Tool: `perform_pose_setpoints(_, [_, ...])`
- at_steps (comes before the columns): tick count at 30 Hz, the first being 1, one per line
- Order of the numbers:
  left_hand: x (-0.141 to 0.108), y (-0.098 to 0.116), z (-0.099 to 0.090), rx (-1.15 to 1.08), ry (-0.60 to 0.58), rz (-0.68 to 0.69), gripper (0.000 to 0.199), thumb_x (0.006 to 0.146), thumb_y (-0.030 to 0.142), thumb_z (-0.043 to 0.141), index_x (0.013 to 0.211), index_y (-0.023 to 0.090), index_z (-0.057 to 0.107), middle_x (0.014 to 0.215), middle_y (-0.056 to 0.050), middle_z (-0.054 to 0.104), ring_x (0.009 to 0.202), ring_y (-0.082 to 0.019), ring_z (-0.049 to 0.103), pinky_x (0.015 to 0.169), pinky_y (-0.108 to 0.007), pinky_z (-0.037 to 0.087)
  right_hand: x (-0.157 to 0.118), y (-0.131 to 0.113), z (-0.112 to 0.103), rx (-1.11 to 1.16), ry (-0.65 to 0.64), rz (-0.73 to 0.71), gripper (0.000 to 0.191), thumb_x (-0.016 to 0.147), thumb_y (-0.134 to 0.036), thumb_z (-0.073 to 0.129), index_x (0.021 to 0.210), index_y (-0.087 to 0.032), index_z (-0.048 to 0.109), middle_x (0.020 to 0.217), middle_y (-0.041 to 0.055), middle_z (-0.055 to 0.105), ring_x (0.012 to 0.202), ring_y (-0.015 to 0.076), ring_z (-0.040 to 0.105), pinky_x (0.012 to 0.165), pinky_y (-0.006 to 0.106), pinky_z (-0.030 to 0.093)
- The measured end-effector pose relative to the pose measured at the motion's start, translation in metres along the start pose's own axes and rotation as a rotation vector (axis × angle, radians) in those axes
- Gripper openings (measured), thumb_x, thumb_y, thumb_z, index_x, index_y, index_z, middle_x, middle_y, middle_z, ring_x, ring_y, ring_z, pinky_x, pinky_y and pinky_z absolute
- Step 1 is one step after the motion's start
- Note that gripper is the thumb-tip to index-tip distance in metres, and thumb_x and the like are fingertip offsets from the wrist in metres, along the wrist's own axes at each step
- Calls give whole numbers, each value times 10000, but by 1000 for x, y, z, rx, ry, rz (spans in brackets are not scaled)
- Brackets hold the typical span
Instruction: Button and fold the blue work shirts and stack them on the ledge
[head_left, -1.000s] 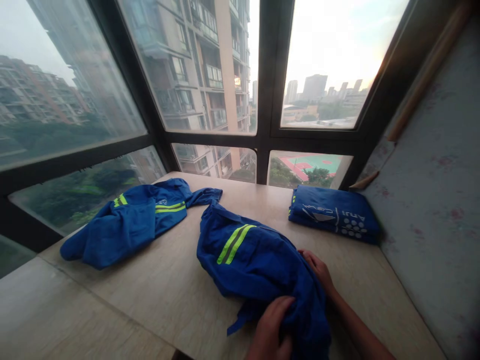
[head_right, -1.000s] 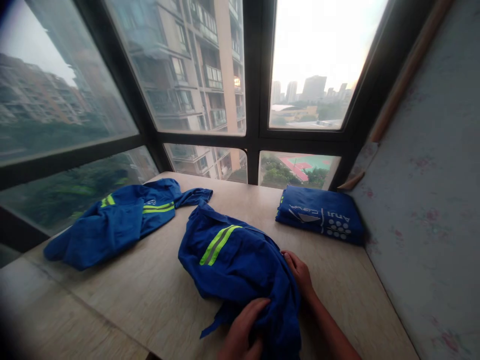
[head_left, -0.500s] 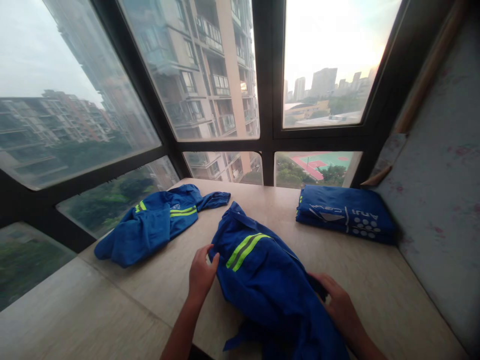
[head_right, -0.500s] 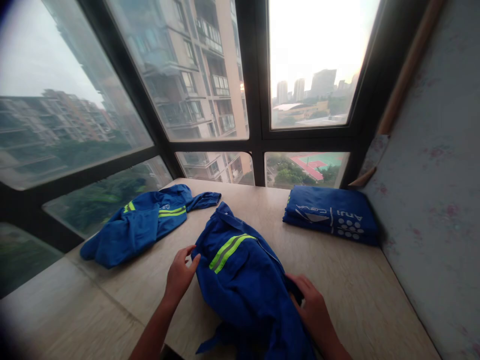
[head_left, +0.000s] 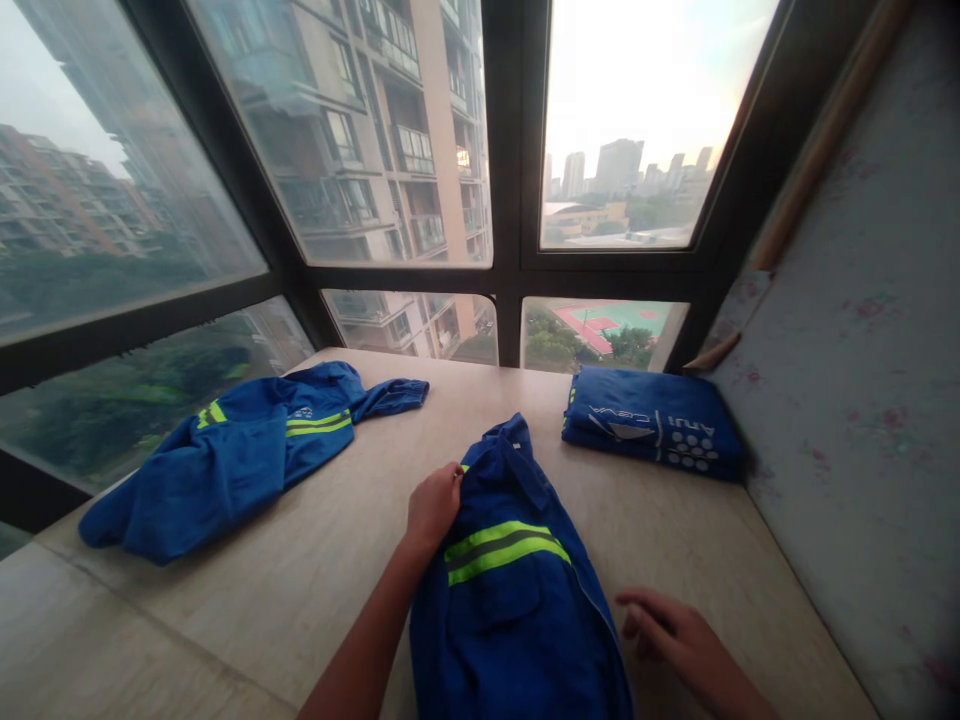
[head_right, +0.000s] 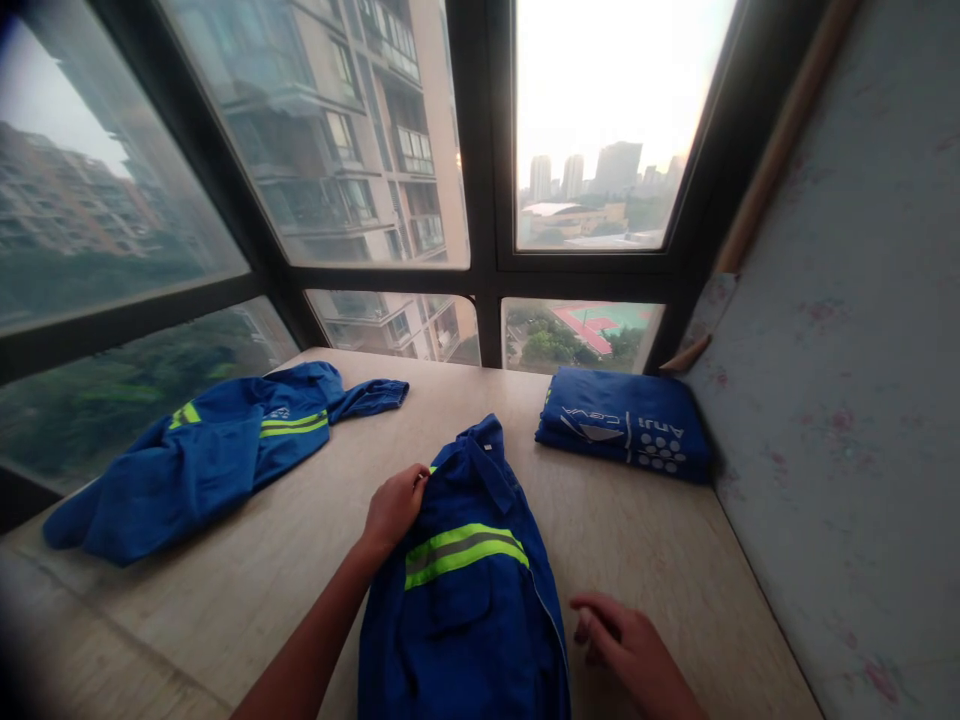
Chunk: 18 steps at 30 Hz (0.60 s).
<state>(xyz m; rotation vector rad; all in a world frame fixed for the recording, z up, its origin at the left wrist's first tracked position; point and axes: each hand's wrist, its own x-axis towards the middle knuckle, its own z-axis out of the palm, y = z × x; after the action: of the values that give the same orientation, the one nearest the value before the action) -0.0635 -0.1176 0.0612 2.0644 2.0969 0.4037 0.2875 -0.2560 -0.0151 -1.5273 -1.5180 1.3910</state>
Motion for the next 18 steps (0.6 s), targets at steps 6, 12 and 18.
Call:
perform_pose_setpoints(6, [-19,-37,-35,-223,133,2,336,972,375,351,1043,205,631,962,-56,726,895,-217,674,785,-299,460,100,-32,-9,-156,229,-108,359,810,-456,539,1003,-211,717,983,81,746,803,246,710,770,360,534])
perform_pose_setpoints(12, [-44,-95,-48,-205,30,-81,300,868,479,542,988,238,673,954,-27,744,881,-227,685,769,-290,464,196,-94,37,-307,176,-217,210,847,-226,560,971,-155,714,1018,109,723,896,226,679,885,376,501])
perform_pose_setpoints(18, [-68,-129,-4,-44,-37,-287,209,940,356,454,1000,222,602,935,-50,732,872,-216,686,695,-265,422,237,-138,91,-265,74,-253,325,949,-395,577,1197,-186,599,1236,67,598,1046,217,612,892,411,535])
